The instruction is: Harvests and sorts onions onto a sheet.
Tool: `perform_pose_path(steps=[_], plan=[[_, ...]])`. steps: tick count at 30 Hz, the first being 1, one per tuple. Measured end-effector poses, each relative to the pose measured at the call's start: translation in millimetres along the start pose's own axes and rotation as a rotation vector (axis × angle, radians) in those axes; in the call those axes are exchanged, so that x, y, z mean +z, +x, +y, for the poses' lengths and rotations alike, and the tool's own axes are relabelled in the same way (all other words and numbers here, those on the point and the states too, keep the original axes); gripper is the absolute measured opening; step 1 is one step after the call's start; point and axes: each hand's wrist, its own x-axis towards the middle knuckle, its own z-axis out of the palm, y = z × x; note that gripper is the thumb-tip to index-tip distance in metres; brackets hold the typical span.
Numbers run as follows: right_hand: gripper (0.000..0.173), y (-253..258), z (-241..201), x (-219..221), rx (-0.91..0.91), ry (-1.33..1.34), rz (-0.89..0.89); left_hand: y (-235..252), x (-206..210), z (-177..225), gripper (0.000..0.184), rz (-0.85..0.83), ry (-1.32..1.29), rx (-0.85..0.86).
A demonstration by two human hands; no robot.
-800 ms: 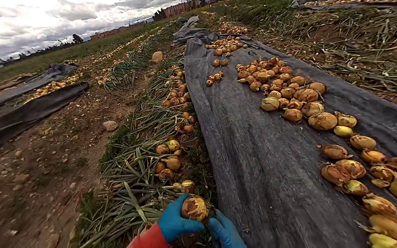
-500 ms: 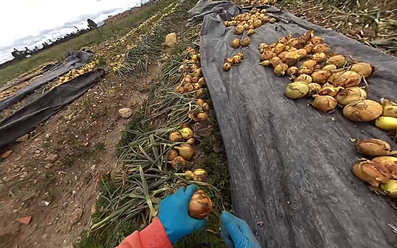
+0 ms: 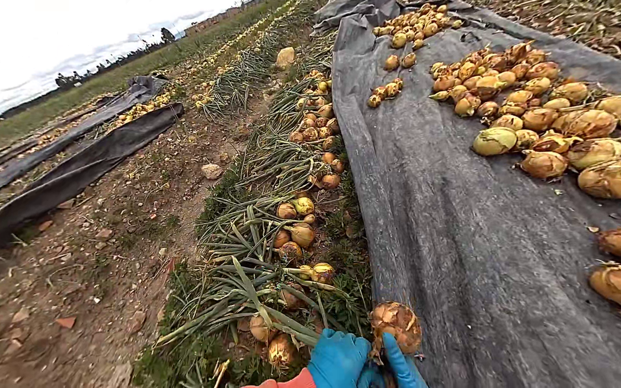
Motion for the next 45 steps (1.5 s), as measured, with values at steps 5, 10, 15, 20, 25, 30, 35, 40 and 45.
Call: perform_pose_path(steps=[5, 10, 15, 20, 25, 30, 35, 40, 45], plan=[[0.054, -9, -2, -1, -0.288, 0.065, 0.057, 45, -49, -38, 0.04, -0.142, 0.32, -0.363], [0.048, 6, -21, -20, -0.379, -0.145, 0.264, 95, -75, -102, 0.054, -0.149, 0.265, -0.424], [0.032, 24, 4, -18, -0.004, -0.284, 0.263, 139, -39, -113, 0.091, -0.109, 0.335, -0.563], [0.039, 38, 9, -26, 0.048, -0.273, 0.349, 89, -48, -103, 0.062, -0.008, -0.178, -0.553], [0.05, 24, 2, -20, 0.156, -0.207, 0.017, 30, -31, -10, 0.054, 0.187, -0.173, -0.092], [0.041, 0, 3, -30, -0.266, 0.231, -0.046, 10, -19, 38, 0.032, 0.063, 0.157, 0.015], [0.029, -16, -15, -31, -0.28, 0.299, -0.009, 6, -37, 47, 0.034, -0.084, 0.102, 0.078], [0.029, -13, -15, -45, -0.459, 0.413, -0.305, 7, -58, 44, 0.034, -0.061, 0.207, 0.196], [0.065, -12, -23, -32, -0.363, 0.142, 0.007, 32, -87, 36, 0.033, -0.148, 0.43, 0.07]])
